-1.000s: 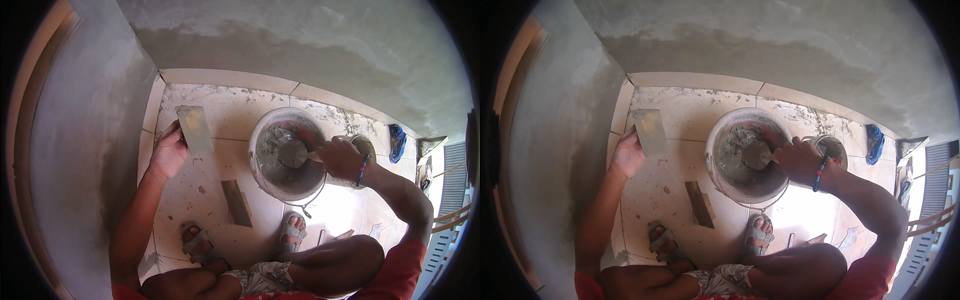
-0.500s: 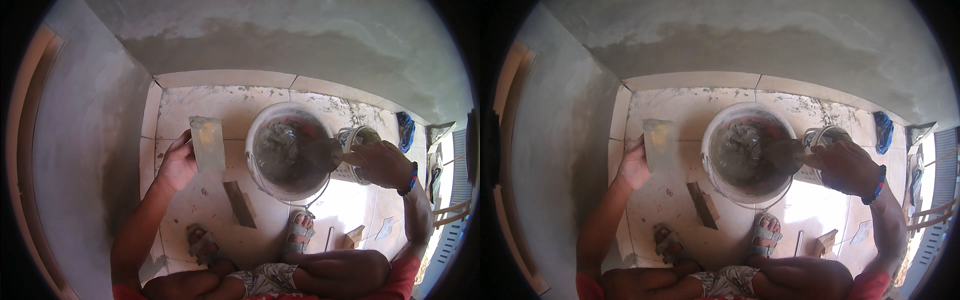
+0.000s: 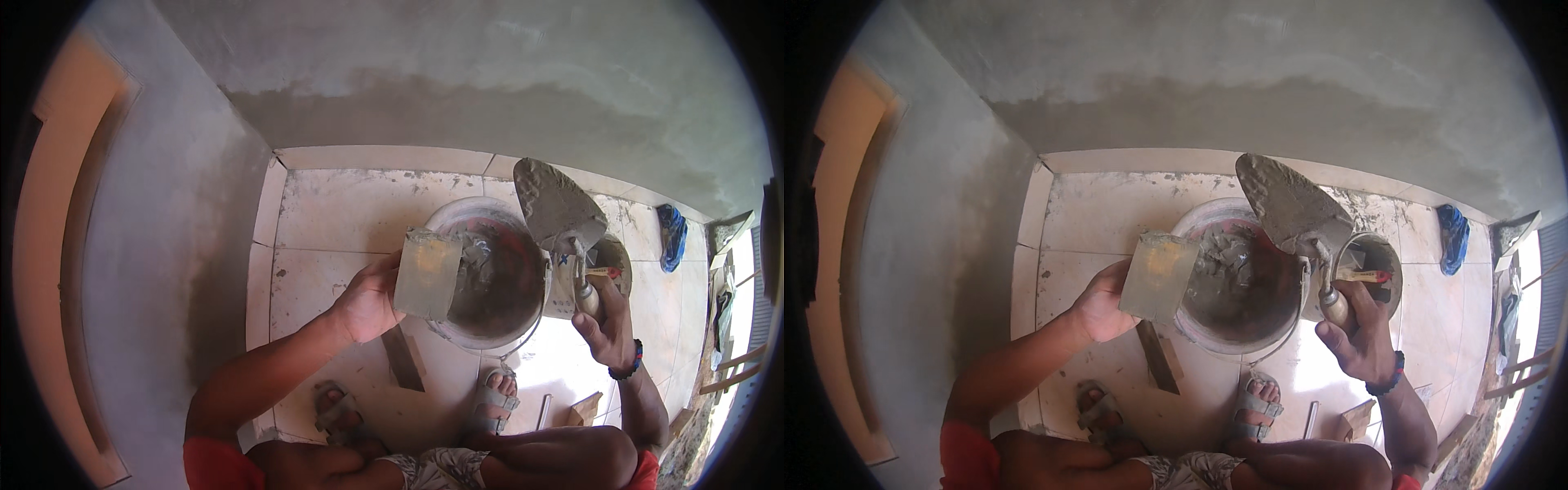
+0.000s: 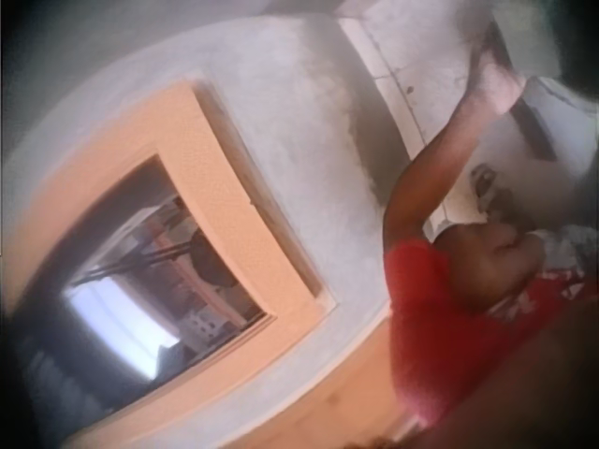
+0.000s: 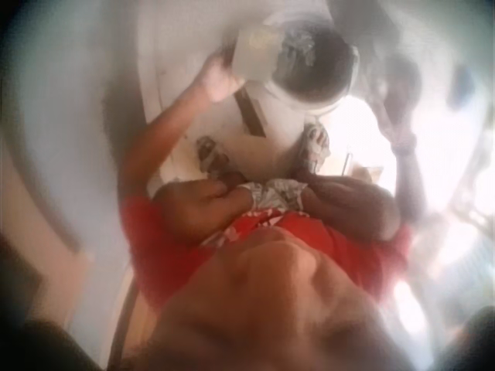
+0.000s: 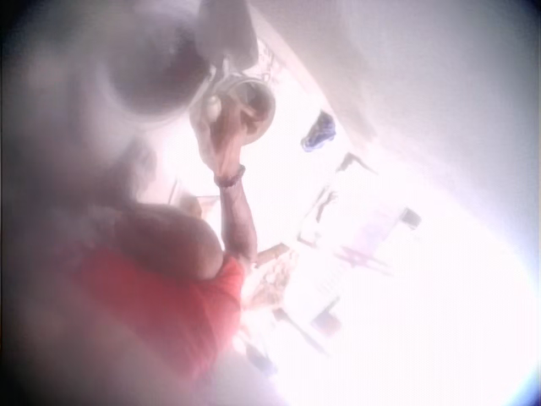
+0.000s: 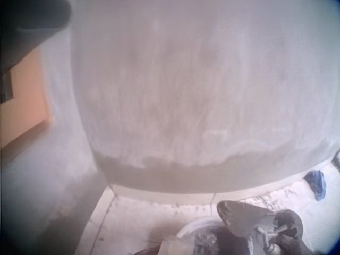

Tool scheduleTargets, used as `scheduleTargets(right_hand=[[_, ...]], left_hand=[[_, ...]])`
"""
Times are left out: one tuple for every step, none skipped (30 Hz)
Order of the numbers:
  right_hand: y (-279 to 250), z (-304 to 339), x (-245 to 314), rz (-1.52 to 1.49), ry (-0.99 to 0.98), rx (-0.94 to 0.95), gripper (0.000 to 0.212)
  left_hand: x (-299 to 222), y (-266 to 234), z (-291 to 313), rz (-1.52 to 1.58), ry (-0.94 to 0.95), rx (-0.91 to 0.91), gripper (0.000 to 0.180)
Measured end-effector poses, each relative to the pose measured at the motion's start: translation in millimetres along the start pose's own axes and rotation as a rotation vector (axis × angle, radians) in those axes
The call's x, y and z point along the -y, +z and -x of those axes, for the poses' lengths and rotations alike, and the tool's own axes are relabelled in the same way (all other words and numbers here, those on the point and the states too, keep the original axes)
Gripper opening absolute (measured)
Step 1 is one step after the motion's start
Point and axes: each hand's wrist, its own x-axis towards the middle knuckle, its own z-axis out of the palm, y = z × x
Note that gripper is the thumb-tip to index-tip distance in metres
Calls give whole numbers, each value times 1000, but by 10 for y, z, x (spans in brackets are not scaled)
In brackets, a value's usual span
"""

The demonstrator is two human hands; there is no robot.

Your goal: The person scoops grout from a bucket using a trowel and applies it to the corner where the wall meets the floor. They repeatedly smooth the grout line with a trowel and their fingers, cleaning excess material from the tools.

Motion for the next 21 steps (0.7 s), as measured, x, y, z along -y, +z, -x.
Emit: scheduleTargets(right_hand=[[28, -8, 55, -13, 49, 34, 52], [139, -7, 1, -71, -35, -11, 46], [234, -5, -20, -13, -88, -27, 43], [297, 12, -50, 49, -138, -44, 42], [360, 33, -118, 8, -135, -14, 43], [440, 55, -166, 48, -150, -40, 48], [512, 70, -210, 50, -184, -41, 52], [569, 76, -242, 51, -218, -43, 55], [620, 64, -239, 42, -231, -17, 57], [678, 54, -253, 51, -248, -18, 58], [715, 37, -226, 71, -234, -21, 57], [752, 32, -219, 86, -217, -25, 57], [776, 36, -230, 81, -213, -27, 56], [798, 46, -242, 76, -208, -28, 56], [816, 57, -243, 70, -205, -29, 56], [823, 84, -249, 62, -167, -15, 55], [825, 122, -261, 54, -129, 0, 55], [822, 157, -280, 47, -89, 15, 55], [813, 179, -299, 56, -106, -1, 55], [798, 199, -320, 66, -122, -16, 55], [788, 213, -332, 70, -143, -31, 55]], left_hand=[[14, 34, -16, 29, -9, 30, 37], [23, 67, -28, 56, -18, 59, 36], [37, 100, -49, 73, -15, 92, 36], [59, 157, -85, 91, -16, 129, 36], [77, 214, -116, 110, -16, 166, 35], [99, 261, -142, 119, -23, 198, 36], [109, 314, -151, 124, -27, 224, 36], [118, 354, -162, 129, -31, 251, 36], [122, 366, -165, 139, -52, 254, 39], [125, 376, -169, 150, -72, 258, 42], [127, 389, -171, 160, -92, 262, 46], [135, 417, -165, 145, -61, 279, 47], [139, 459, -151, 131, -30, 296, 47], [142, 480, -151, 117, 1, 314, 48], [138, 474, -153, 144, -8, 314, 48], [133, 465, -158, 171, -17, 313, 48], [126, 456, -161, 199, -26, 313, 49], [108, 466, -167, 192, -18, 311, 49], [75, 491, -171, 184, -11, 308, 49], [55, 497, -177, 177, -4, 306, 50], [36, 482, -165, 158, 11, 295, 51]])
